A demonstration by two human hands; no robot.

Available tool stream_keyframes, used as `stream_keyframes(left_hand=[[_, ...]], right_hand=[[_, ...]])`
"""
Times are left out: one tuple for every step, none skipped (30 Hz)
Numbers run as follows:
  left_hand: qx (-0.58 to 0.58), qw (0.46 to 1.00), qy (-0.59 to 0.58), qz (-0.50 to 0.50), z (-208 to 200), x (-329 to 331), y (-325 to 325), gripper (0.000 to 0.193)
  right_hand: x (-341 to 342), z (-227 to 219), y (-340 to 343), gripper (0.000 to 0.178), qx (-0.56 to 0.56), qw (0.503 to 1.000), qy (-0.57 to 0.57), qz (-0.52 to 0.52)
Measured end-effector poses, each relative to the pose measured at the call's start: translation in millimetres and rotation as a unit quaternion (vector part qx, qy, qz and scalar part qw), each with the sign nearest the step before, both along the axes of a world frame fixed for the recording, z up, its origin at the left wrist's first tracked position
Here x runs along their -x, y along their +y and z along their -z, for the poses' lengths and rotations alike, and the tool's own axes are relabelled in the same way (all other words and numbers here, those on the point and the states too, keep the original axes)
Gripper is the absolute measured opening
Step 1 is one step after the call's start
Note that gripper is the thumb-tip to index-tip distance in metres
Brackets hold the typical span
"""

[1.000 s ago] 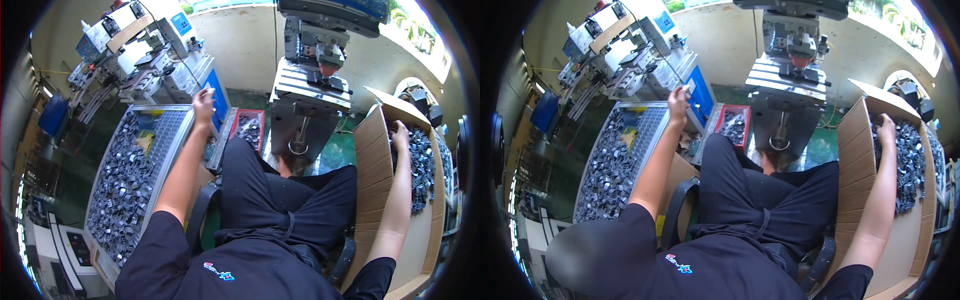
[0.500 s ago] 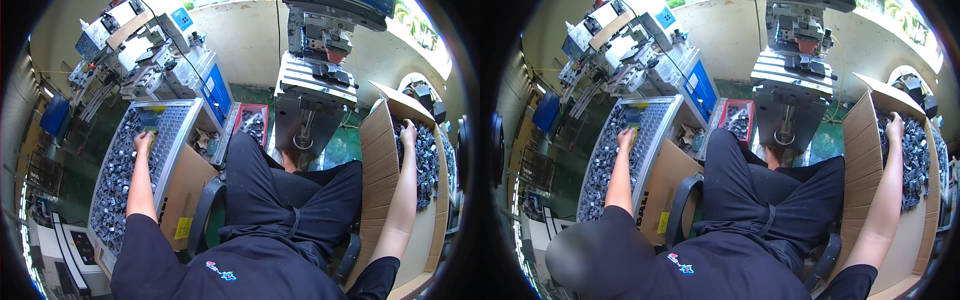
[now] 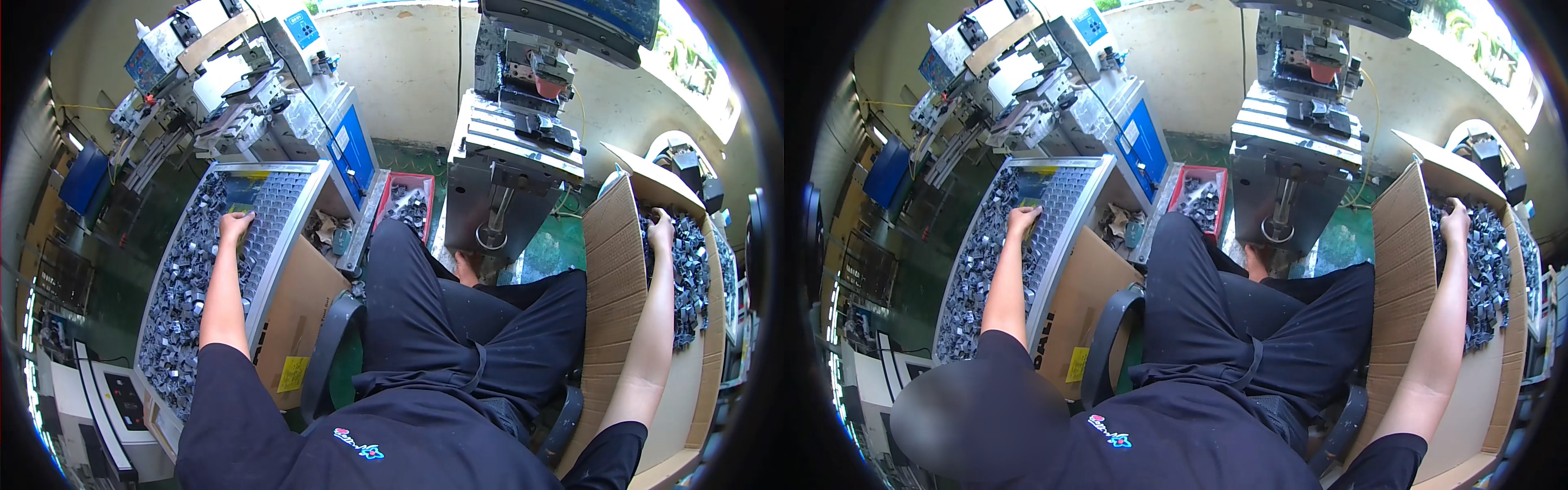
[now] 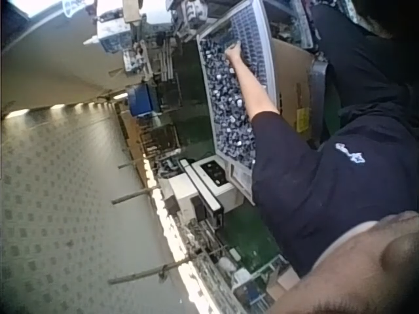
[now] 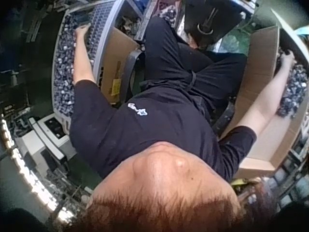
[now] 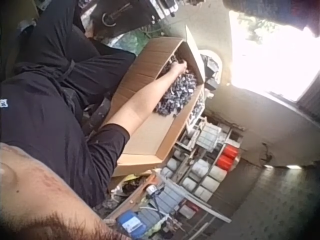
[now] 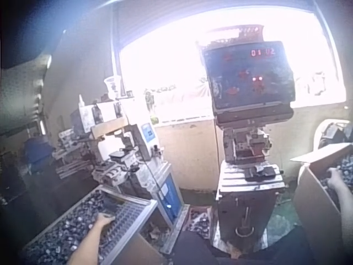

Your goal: The recorder is picking up small plastic components and placing them onto a pad printing machine for marking.

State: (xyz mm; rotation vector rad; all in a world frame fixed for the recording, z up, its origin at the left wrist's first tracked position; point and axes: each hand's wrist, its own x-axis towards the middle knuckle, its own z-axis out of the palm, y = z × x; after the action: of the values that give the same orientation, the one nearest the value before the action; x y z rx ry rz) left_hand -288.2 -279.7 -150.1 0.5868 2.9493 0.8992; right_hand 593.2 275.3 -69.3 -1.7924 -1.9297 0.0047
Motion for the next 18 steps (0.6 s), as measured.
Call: stream_keyframes(left_hand=[[-0.038, 0.999, -0.009, -0.01, -14, 23, -33, 0.041], [-0.075, 0.997, -0.029, -0.007, -19, 35, -47, 0.038], [-0.075, 0.997, -0.037, 0.0, -8, 34, -36, 0.038], [-0.112, 0.992, -0.059, 0.004, -1, 32, -28, 0.034], [-0.149, 0.986, -0.08, 0.006, 4, 29, -23, 0.031], [-0.149, 0.985, -0.087, 0.012, 9, 23, -13, 0.031], [-0.136, 0.988, -0.075, 0.008, 12, 17, -6, 0.029], [-0.123, 0.99, -0.063, 0.005, 14, 11, 1, 0.026], [-0.123, 0.991, -0.06, 0.003, 11, 11, -3, 0.026], [-0.121, 0.991, -0.056, 0.011, 8, 12, -6, 0.027], [-0.119, 0.991, -0.053, 0.02, 7, 13, -8, 0.027], [-0.119, 0.991, -0.052, 0.019, 8, 16, -10, 0.027], [-0.12, 0.991, -0.047, 0.024, 11, 20, -12, 0.028], [-0.121, 0.991, -0.042, 0.029, 14, 24, -12, 0.029], [-0.123, 0.991, -0.044, 0.032, 16, 27, -9, 0.029], [-0.125, 0.991, -0.053, 0.023, 17, 31, -7, 0.03], [-0.127, 0.99, -0.062, 0.014, 19, 34, -4, 0.031], [-0.123, 0.991, -0.052, 0.004, 10, 36, -19, 0.031]], right_hand=[[15, 3, 6, 0.033, 0.002, 1.0, 0.02, -0.02], [21, 6, 9, 0.033, 0.001, 0.999, 0.031, -0.028], [15, 6, 9, 0.033, -0.002, 1.0, 0.02, -0.024], [11, 6, 8, 0.032, -0.006, 1.0, 0.011, -0.021], [8, 6, 8, 0.032, -0.006, 1.0, 0.008, -0.017], [3, 6, 7, 0.032, -0.01, 1.0, -0.002, -0.016], [0, 5, 6, 0.031, -0.014, 1.0, -0.01, -0.016], [-3, 4, 5, 0.031, -0.013, 1.0, -0.015, -0.012], [1, 5, 4, 0.031, -0.015, 1.0, -0.014, -0.011], [4, 5, 3, 0.03, -0.018, 1.0, -0.013, -0.01], [8, 4, 2, 0.03, -0.017, 1.0, -0.013, -0.012], [9, 5, 2, 0.03, -0.012, 1.0, -0.01, 0.0], [9, 4, 3, 0.03, -0.007, 1.0, -0.008, 0.013], [10, 3, 3, 0.03, -0.007, 1.0, -0.009, 0.013], [5, 3, 5, 0.029, -0.017, 1.0, -0.018, 0.013], [-1, 2, 7, 0.029, -0.027, 0.999, -0.028, 0.012], [-7, 0, 7, 0.029, -0.029, 0.999, -0.029, 0.015], [9, 2, 4, 0.028, -0.005, 0.999, -0.041, 0.03]])
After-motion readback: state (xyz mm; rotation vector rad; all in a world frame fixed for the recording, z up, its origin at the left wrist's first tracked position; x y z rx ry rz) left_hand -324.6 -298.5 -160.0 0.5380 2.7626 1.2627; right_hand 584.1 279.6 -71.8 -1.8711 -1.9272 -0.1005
